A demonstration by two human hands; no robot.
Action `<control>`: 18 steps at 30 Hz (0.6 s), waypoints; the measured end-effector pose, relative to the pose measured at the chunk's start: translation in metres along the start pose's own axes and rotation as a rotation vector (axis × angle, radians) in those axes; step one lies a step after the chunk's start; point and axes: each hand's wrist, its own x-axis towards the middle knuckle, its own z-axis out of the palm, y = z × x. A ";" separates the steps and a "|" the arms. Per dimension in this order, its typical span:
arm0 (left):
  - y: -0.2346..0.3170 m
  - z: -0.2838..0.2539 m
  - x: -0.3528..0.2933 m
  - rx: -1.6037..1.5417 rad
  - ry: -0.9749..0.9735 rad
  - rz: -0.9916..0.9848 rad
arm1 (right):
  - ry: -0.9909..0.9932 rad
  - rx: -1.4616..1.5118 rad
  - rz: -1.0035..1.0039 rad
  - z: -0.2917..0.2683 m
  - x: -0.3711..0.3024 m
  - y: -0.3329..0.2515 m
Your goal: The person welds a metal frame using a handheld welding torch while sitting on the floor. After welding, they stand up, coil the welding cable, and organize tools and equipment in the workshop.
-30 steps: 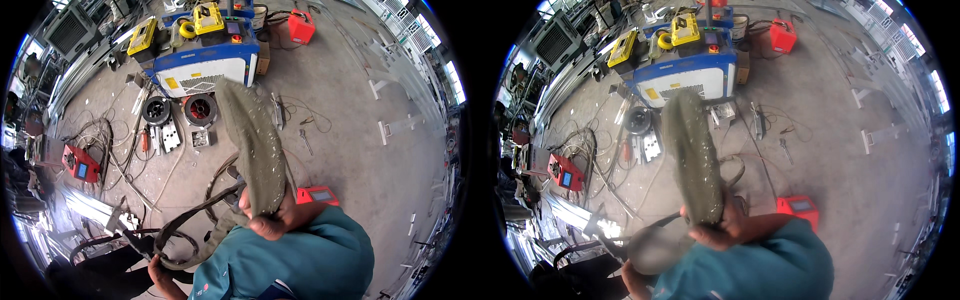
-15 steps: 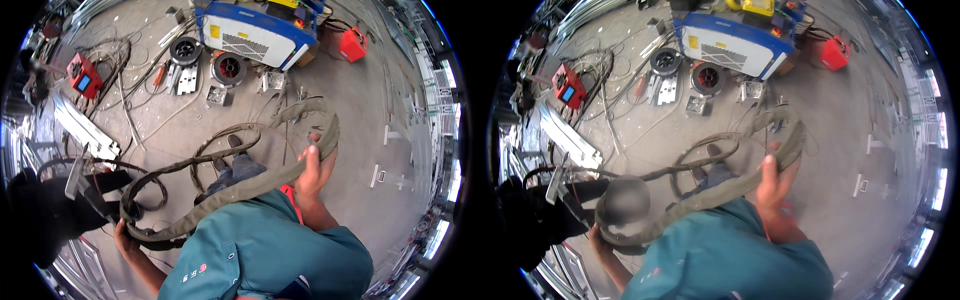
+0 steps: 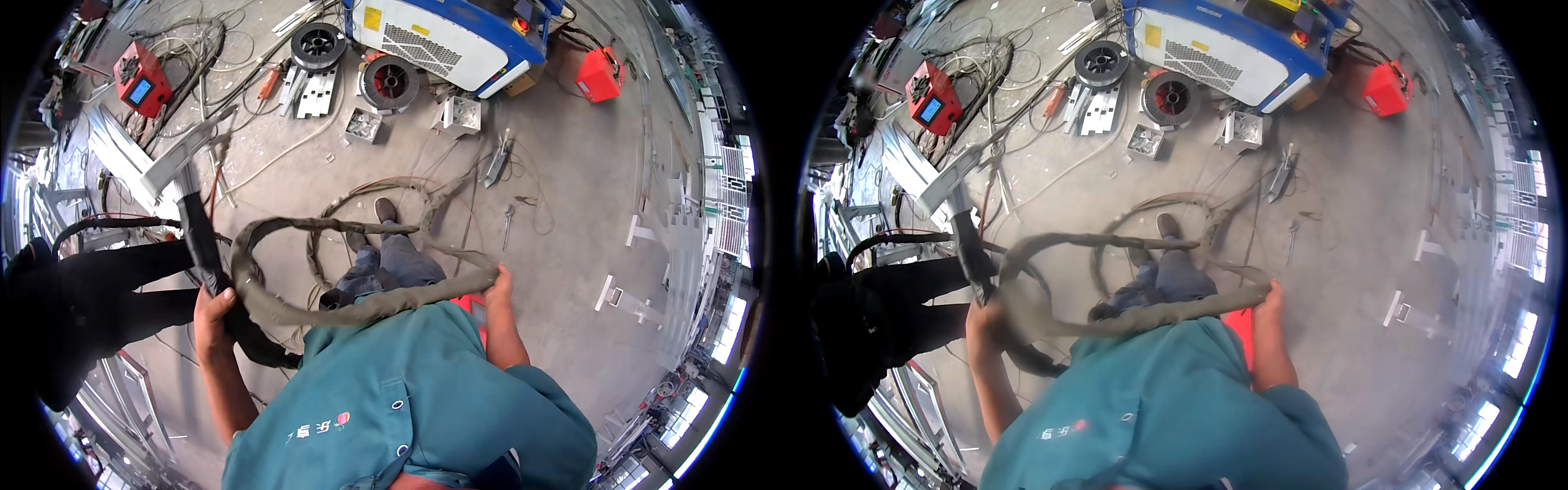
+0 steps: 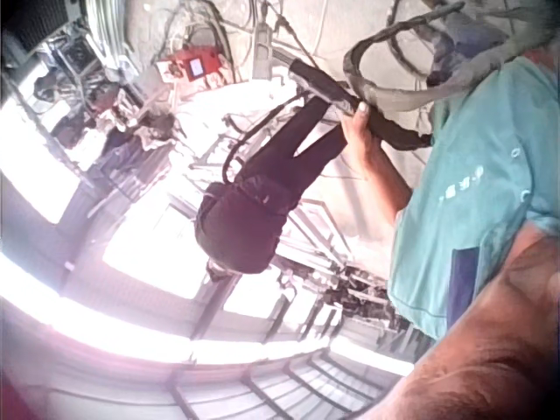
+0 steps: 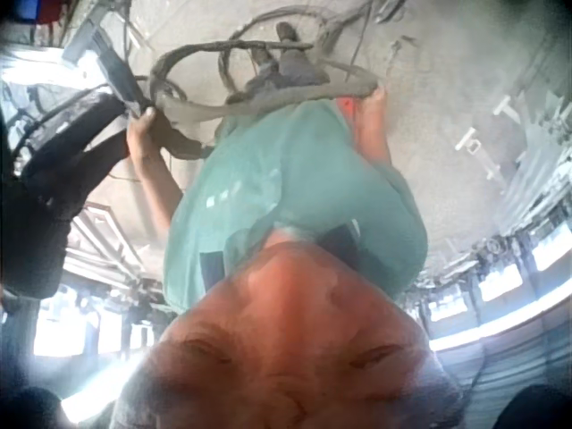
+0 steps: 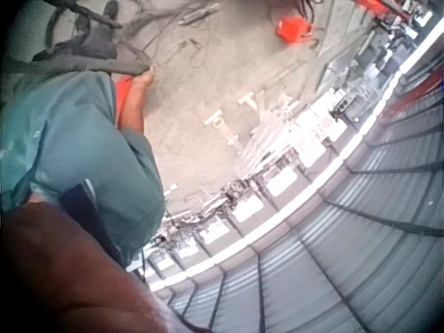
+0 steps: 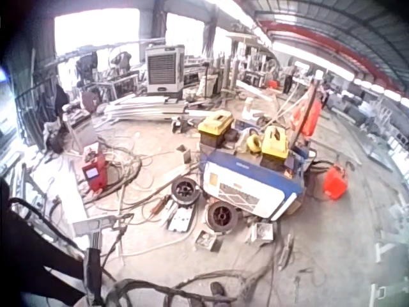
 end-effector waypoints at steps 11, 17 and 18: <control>-0.006 0.054 0.054 0.113 -0.286 -0.271 | -0.003 0.040 -0.247 -0.046 0.019 -0.141; -0.014 0.095 0.057 0.105 -0.282 -0.236 | -0.500 0.060 -0.079 0.122 0.009 -0.070; -0.017 0.098 0.054 0.089 -0.239 -0.222 | -0.456 -0.020 -0.113 0.170 -0.027 -0.057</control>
